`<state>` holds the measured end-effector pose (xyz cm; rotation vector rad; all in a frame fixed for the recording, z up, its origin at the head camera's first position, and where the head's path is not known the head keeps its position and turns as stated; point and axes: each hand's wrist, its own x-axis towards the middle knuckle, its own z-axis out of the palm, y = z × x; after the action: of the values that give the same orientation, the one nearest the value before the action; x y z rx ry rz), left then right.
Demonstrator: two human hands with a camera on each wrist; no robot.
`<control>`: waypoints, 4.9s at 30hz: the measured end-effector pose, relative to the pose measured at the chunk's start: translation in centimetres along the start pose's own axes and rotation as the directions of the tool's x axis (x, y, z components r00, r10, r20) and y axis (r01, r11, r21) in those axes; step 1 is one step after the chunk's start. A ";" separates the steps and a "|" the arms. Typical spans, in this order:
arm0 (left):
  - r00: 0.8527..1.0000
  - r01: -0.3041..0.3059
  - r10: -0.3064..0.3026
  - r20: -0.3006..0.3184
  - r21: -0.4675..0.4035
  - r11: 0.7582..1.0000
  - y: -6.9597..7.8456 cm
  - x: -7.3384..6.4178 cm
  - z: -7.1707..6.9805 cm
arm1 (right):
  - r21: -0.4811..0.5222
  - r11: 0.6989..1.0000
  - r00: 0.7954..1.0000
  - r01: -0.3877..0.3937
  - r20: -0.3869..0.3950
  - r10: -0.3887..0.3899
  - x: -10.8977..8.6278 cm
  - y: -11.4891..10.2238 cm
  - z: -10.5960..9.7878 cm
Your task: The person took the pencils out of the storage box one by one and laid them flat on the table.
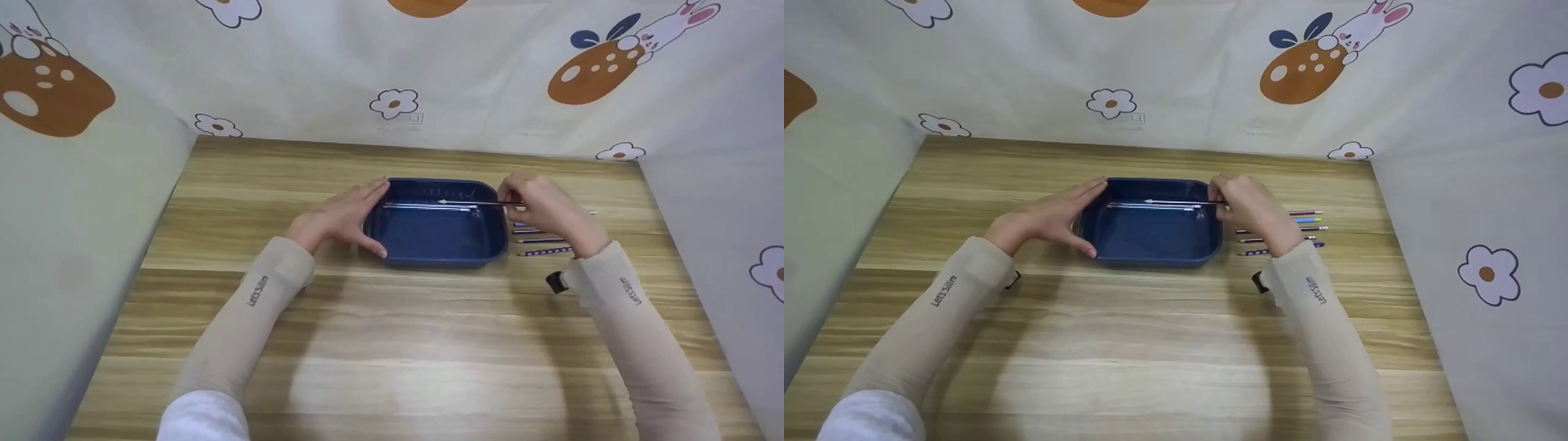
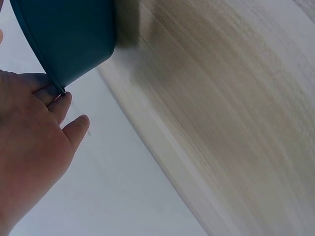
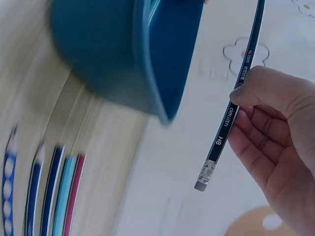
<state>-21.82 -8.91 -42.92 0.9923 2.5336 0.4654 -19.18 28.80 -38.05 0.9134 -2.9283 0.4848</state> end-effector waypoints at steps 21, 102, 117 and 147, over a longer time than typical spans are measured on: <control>1.000 0.017 -0.017 0.018 -0.005 1.000 0.3 -0.8 1.1 | -0.054 0.984 0.985 -0.171 -0.003 0.171 -11.1 6.8 1.6; 1.000 0.003 -0.002 -0.009 0.129 0.992 0.4 -0.1 0.9 | 0.077 0.993 0.992 -0.086 0.097 0.078 2.7 -1.4 6.1; 1.000 0.005 -0.004 -0.010 0.142 0.990 0.8 0.2 0.6 | -0.062 0.985 0.966 -0.158 0.198 0.168 5.0 -2.4 9.0; 1.000 0.019 -0.017 -0.021 0.143 0.990 0.6 -0.2 0.1 | -0.256 0.966 0.999 -0.048 -0.020 0.044 6.2 -4.5 10.2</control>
<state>-21.32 -8.59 -42.71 1.0188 2.6215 0.2925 -21.18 18.78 -45.69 0.8064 -2.9126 0.1074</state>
